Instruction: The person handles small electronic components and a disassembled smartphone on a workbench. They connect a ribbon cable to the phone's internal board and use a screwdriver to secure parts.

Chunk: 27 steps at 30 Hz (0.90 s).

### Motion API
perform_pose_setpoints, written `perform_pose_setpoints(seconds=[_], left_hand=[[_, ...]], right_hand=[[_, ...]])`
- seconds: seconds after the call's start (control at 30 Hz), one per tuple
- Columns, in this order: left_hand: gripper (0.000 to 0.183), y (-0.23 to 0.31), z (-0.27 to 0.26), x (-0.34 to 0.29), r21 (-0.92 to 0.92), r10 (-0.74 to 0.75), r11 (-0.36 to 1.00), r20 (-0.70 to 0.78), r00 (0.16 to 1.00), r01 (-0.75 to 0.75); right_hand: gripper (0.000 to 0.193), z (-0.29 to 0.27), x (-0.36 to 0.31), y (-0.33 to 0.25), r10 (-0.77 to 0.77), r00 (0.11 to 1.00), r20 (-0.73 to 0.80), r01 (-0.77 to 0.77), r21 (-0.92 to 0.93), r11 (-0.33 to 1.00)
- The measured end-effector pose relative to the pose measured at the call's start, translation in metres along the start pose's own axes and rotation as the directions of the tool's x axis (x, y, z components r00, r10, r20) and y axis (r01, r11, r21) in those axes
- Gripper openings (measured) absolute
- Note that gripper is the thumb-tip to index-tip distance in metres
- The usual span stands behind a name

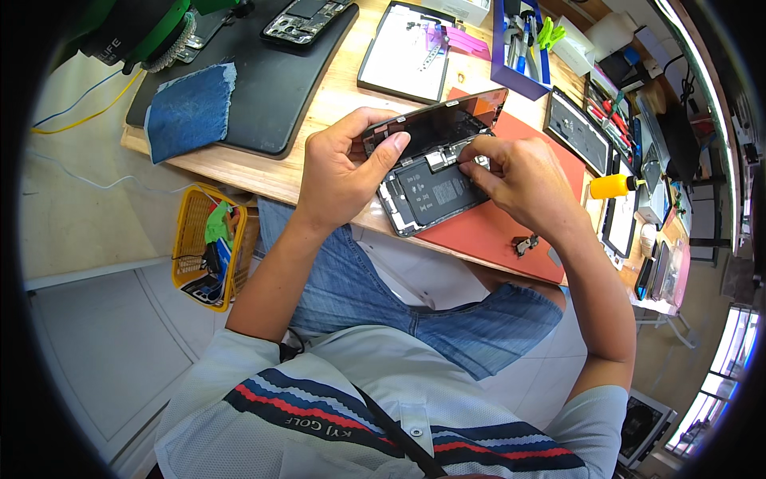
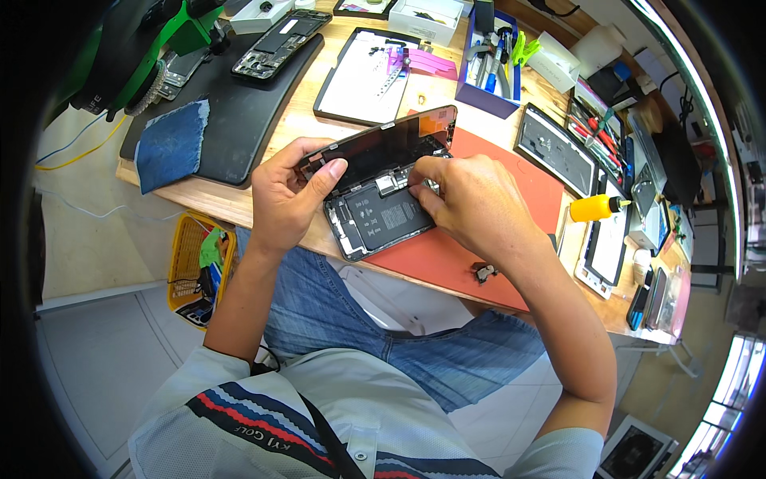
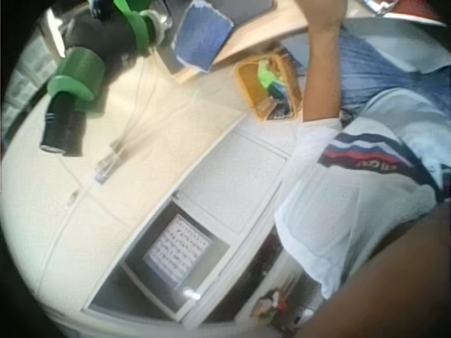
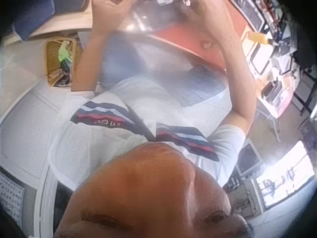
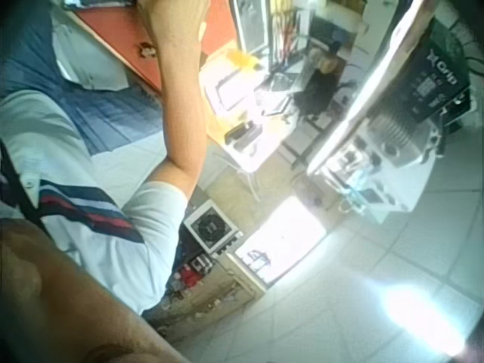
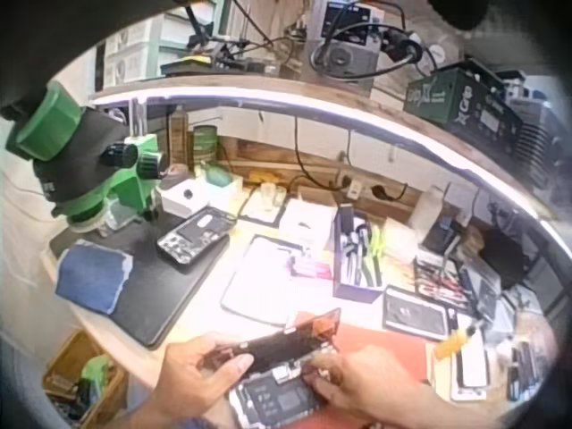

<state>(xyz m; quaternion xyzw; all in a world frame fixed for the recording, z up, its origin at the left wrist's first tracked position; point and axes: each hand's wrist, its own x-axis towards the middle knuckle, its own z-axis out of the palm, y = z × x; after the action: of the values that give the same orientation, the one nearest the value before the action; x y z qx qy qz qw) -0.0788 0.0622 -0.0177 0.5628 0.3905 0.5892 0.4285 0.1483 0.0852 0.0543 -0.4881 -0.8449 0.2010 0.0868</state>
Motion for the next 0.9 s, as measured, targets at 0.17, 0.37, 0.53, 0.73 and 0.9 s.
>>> perform_pose_setpoints(seconds=[0.17,0.37,0.53,0.73,0.9], left_hand=[[0.016,0.001,0.0,0.0,0.005,-0.009,1.0,0.005,1.0,0.009],[0.016,0.001,-0.001,-0.001,0.017,-0.014,1.0,0.004,1.0,0.014],[0.016,-0.001,0.0,0.0,-0.016,-0.008,1.0,0.007,1.0,0.008],[0.016,-0.002,0.0,0.0,0.002,-0.013,1.0,0.001,1.0,0.013],[0.015,-0.001,-0.001,0.0,0.018,-0.015,1.0,0.002,1.0,0.015]], right_hand=[[0.014,0.0,0.001,0.0,-0.034,0.999,0.02,0.035,-0.035,0.999],[0.01,0.0,0.004,0.003,-0.106,0.993,0.055,0.113,-0.14,0.984],[0.014,-0.002,0.008,0.001,-0.067,0.994,0.083,0.078,-0.132,0.988],[0.009,0.0,0.009,0.003,-0.077,0.993,0.087,0.084,-0.079,0.993],[0.018,-0.005,0.005,-0.001,0.032,0.996,0.084,-0.043,0.141,0.989]])
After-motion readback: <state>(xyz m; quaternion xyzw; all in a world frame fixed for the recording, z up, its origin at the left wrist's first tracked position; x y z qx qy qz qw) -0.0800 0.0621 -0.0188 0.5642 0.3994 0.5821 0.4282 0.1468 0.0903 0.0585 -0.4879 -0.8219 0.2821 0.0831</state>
